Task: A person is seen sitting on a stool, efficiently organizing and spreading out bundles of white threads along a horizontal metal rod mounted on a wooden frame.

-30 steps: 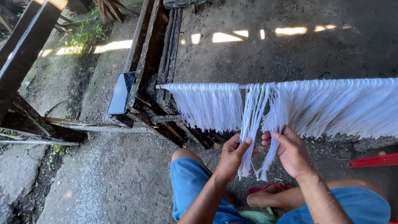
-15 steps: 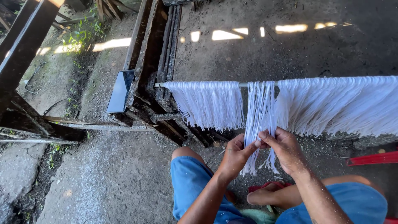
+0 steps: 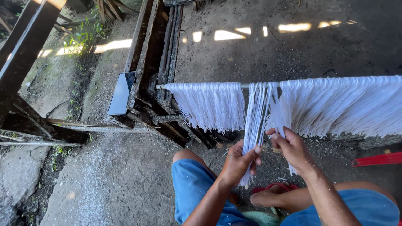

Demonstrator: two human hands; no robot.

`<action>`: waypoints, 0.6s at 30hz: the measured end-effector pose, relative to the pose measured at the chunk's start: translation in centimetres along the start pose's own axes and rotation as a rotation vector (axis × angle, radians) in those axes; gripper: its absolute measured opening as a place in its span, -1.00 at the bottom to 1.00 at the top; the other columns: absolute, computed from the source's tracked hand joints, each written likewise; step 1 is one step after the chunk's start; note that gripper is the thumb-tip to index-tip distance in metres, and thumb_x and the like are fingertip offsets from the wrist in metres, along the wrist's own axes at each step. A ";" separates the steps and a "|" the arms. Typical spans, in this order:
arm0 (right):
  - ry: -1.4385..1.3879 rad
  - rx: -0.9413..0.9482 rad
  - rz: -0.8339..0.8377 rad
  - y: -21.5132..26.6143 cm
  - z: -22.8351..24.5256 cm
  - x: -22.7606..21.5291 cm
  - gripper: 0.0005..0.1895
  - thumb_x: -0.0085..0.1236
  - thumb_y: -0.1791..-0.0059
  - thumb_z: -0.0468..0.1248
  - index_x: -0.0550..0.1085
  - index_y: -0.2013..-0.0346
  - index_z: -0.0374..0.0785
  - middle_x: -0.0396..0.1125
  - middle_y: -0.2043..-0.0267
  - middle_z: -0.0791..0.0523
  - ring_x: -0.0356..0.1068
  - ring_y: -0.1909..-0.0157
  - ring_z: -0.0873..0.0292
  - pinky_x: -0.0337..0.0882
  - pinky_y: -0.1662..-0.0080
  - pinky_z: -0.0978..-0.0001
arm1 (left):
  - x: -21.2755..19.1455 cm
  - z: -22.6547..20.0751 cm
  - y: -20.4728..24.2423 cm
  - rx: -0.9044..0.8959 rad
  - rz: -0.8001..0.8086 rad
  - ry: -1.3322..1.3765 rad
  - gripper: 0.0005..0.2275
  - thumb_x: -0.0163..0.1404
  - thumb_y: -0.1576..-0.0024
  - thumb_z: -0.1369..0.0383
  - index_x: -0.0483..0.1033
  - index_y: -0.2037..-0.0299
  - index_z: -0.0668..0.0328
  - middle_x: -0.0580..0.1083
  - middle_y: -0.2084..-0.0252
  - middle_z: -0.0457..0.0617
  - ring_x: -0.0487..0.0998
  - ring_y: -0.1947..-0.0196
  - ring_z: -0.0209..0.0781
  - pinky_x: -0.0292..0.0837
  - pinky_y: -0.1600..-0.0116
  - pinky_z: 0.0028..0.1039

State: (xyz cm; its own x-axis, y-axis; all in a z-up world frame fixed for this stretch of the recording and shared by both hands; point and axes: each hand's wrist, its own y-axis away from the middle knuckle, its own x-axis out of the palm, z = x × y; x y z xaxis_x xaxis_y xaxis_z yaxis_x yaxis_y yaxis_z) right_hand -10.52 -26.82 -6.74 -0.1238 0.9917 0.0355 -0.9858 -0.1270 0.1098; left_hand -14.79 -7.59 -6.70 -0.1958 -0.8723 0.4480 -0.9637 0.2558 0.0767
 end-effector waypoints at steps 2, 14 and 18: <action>-0.042 0.053 0.060 -0.6 -1.7 0.0 -0.76 0.03 -0.11 -0.24 0.57 0.02 -0.27 0.39 0.30 0.11 0.33 0.24 0.19 0.33 0.25 0.32 | 0.2 0.2 -0.2 -0.046 0.023 -0.032 -0.90 0.06 -0.32 0.36 0.46 0.07 0.18 0.50 0.47 -0.06 0.42 0.68 -0.37 0.36 0.55 -0.58; -0.257 0.045 -0.020 -0.3 1.3 3.6 -0.81 0.27 -0.01 -0.22 0.46 0.20 -0.23 0.40 0.34 0.06 0.32 0.29 0.19 0.36 0.14 0.21 | -0.8 -0.1 -1.2 0.204 -0.204 -0.172 -0.86 0.13 -0.28 0.41 0.55 0.20 0.40 0.52 0.45 0.09 0.47 0.43 -0.30 0.44 0.25 -0.54; -0.379 0.056 0.032 0.1 0.5 2.6 -0.84 0.14 -0.07 -0.21 0.38 0.17 -0.19 0.34 0.39 0.07 0.34 0.34 0.17 0.41 0.18 0.22 | -1.2 1.0 -1.3 0.143 -0.244 0.065 -0.85 0.10 -0.29 0.42 0.46 0.18 0.41 0.53 0.39 0.08 0.57 0.46 -0.25 0.56 0.29 -0.53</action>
State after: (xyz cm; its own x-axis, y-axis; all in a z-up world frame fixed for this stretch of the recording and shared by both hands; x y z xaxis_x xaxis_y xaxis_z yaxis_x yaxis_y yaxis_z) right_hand -10.84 -24.31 -6.16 -0.0933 0.9104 0.4031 -0.9732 -0.1688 0.1561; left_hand -13.51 -7.27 -8.18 0.0524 -0.8712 0.4881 -0.9976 -0.0236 0.0650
